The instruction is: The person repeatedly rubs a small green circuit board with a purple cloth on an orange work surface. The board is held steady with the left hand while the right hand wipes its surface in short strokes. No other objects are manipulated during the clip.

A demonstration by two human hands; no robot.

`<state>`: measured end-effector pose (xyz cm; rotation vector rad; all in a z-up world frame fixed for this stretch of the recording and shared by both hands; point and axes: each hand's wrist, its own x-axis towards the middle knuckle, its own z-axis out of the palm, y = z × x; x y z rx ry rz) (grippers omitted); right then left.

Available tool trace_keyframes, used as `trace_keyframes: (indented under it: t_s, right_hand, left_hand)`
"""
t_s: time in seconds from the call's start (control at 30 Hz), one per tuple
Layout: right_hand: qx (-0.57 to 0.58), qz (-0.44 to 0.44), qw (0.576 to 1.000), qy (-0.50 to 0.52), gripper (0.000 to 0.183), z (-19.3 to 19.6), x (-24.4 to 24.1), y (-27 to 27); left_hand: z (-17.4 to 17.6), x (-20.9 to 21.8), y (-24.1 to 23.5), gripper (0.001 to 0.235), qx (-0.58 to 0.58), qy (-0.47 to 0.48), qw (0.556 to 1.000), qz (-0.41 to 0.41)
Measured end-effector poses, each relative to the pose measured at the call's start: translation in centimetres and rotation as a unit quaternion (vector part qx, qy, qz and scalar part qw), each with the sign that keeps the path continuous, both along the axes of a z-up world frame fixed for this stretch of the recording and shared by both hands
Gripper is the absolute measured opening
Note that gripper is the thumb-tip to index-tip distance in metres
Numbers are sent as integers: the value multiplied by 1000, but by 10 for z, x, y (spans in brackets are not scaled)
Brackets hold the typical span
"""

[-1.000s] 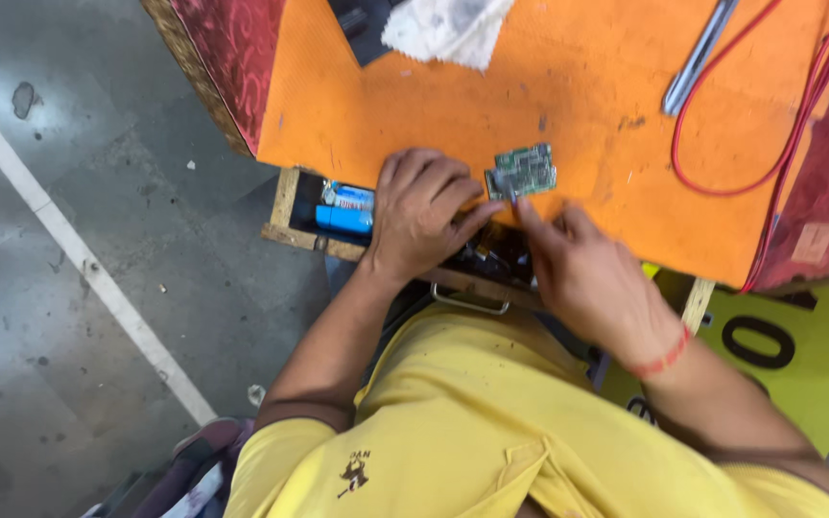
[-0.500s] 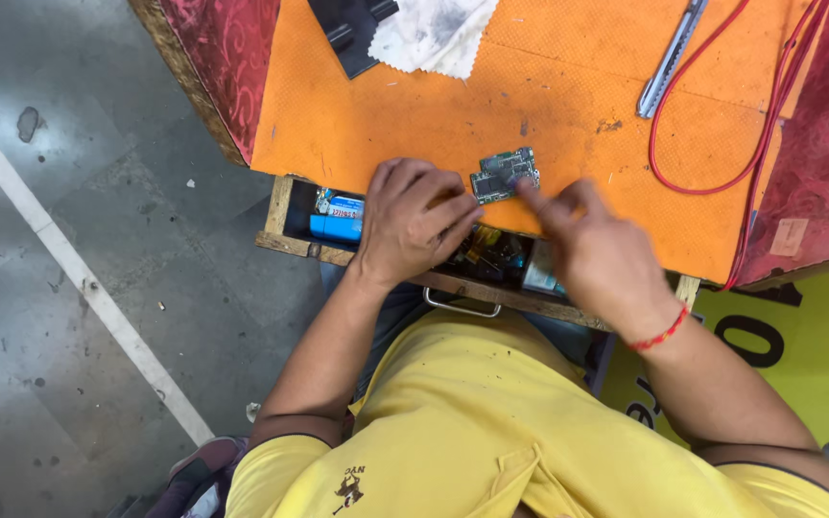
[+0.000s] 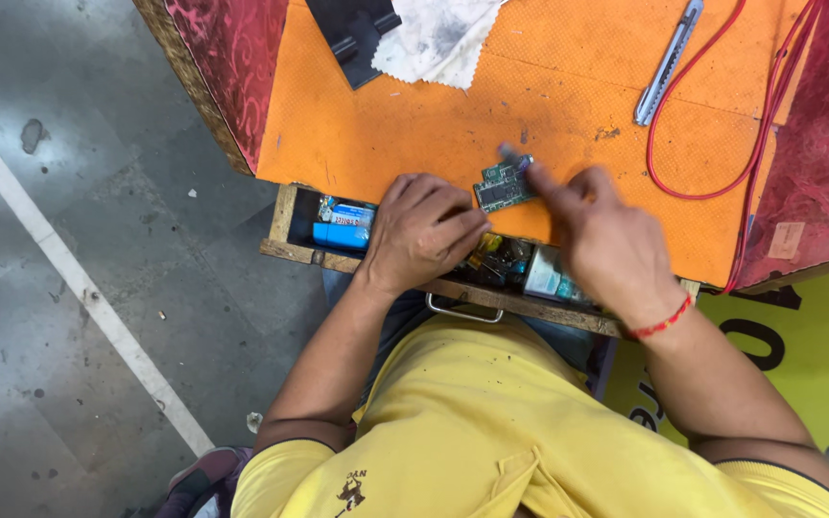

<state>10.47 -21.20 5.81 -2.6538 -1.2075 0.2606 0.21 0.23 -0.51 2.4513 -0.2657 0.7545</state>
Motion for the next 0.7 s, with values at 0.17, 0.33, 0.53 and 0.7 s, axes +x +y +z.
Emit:
trace_keyframes:
  t_s: [0.17,0.33,0.53,0.7]
  right_hand:
    - [14,47,999,17,62,9,-4,-2]
    - [12,15,1000,10,62,11,-4,-5]
    - [5,20,1000,4,56,9,0,-7]
    - [-13,-3,1000,1,62,13,1,-9]
  left_hand:
    - [15,0,-4,35,-32,60,994,87]
    - [20,2,-3,34,1,116,990,78]
    - [15,4,-9,36,80,94,989,85]
    - [9,2,-13,40,81,82,989,93]
